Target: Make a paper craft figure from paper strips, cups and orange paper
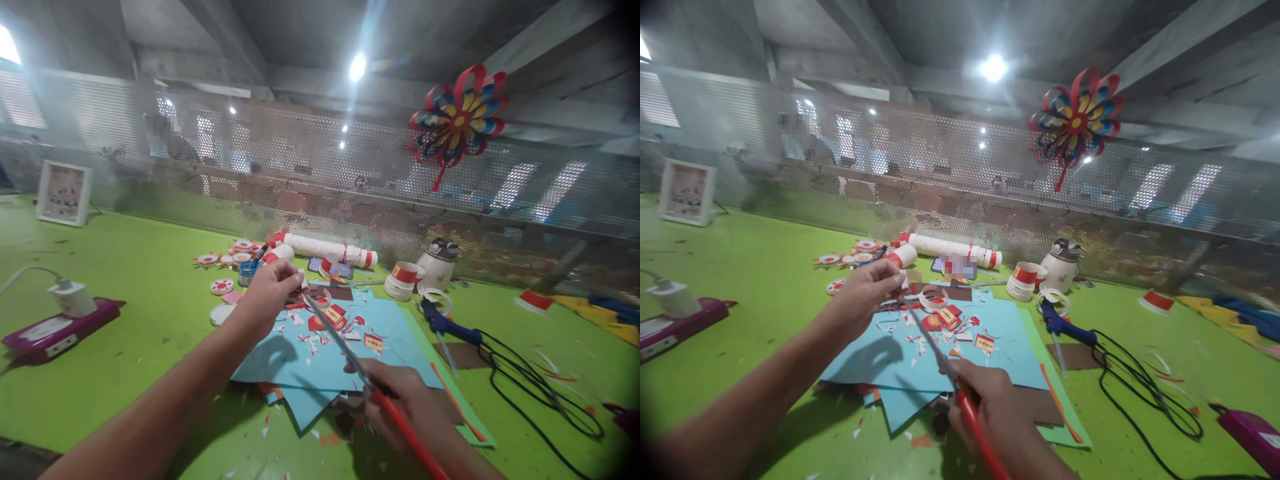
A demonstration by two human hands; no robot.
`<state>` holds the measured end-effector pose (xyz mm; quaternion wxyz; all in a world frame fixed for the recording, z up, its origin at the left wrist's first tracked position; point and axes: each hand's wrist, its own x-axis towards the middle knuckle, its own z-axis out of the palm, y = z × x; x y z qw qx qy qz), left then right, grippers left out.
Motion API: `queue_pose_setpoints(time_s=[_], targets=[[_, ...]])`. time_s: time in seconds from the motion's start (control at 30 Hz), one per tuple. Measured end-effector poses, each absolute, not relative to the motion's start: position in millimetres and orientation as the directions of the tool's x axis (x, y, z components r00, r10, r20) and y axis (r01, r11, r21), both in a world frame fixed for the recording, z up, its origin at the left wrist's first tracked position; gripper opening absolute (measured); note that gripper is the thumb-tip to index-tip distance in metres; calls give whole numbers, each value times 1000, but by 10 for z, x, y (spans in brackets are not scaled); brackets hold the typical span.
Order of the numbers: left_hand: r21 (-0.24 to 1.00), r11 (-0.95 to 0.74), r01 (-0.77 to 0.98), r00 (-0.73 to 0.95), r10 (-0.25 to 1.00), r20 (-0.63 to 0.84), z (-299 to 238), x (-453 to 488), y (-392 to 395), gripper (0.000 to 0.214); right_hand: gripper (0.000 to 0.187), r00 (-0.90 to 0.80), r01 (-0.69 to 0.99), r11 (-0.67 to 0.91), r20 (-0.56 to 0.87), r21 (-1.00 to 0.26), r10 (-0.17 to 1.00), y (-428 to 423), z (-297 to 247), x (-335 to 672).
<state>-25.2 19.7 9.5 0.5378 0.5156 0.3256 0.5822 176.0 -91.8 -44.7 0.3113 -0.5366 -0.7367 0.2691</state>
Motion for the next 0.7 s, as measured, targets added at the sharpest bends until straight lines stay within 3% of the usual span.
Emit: queue_pose_setpoints(time_s=[0.17, 0.37, 0.7], targets=[[938, -176, -300, 89, 973, 211, 85, -272, 258, 19, 16, -358, 604, 386, 196, -697, 913, -932, -466, 1746], [941, -192, -279, 76, 972, 221, 75, -242, 214, 20, 25, -245, 648, 349, 248, -678, 937, -862, -391, 1807], [932, -213, -295, 98, 963, 251, 49, -218, 178, 18, 35, -204, 563, 257, 169, -785, 964, -831, -414, 1792]])
